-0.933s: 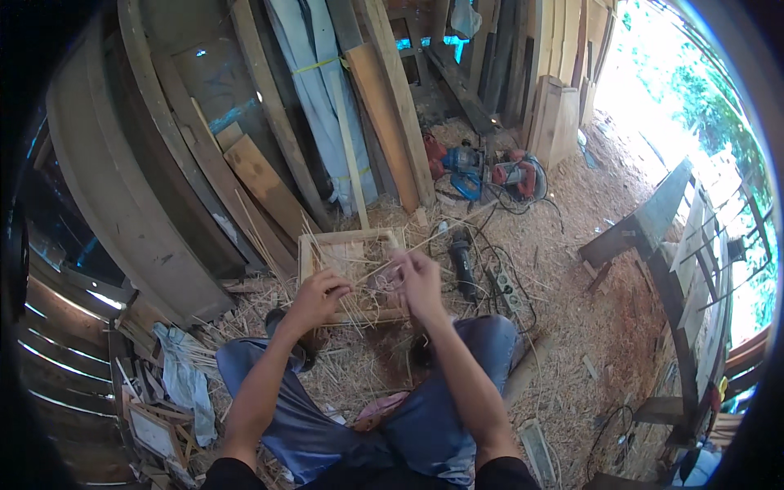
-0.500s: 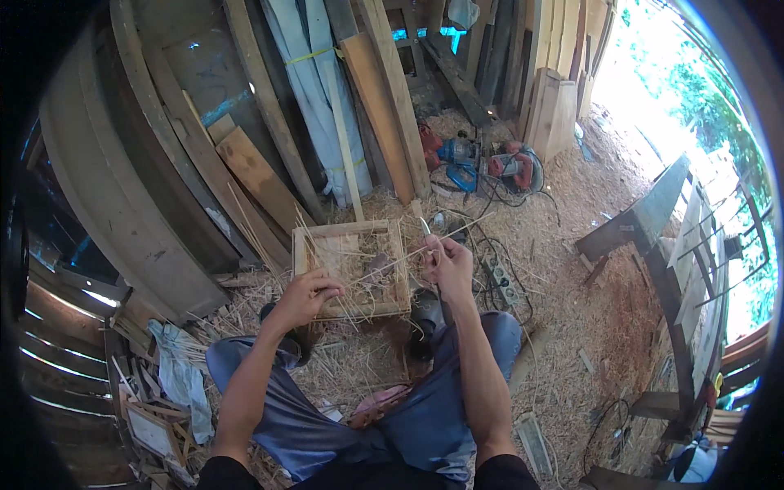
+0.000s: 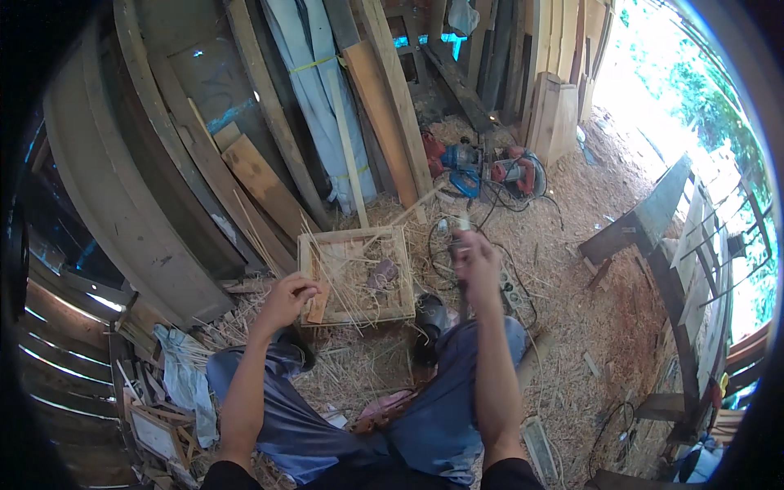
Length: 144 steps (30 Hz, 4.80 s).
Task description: The person is weaving thin strips of bamboo into a basket frame by hand, pulling the strips through the structure and tightening them.
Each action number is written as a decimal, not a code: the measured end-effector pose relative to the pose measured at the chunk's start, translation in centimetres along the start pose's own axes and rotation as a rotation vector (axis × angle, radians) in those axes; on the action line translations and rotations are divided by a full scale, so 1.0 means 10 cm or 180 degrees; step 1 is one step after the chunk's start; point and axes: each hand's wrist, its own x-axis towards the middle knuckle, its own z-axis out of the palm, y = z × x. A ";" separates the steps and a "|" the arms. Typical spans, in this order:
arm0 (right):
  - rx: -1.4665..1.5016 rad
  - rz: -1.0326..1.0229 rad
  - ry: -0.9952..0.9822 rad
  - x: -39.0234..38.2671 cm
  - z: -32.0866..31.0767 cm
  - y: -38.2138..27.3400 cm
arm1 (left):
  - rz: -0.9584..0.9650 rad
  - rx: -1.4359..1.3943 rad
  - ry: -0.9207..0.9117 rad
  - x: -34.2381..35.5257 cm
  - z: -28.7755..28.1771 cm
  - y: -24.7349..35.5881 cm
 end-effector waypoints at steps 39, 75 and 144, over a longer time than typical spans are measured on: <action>0.0139 -0.0104 0.0592 0.30 -0.39 0.08 | 0.0495 0.1314 0.0307 -0.01 -0.10 -0.15; -0.0512 0.0023 -0.0739 -0.27 0.78 0.52 | -0.0205 -0.1726 -0.0779 0.23 0.74 0.48; 0.0048 -0.0016 0.0520 0.29 -0.15 0.07 | 0.0487 -0.0112 -0.0153 0.09 0.47 0.60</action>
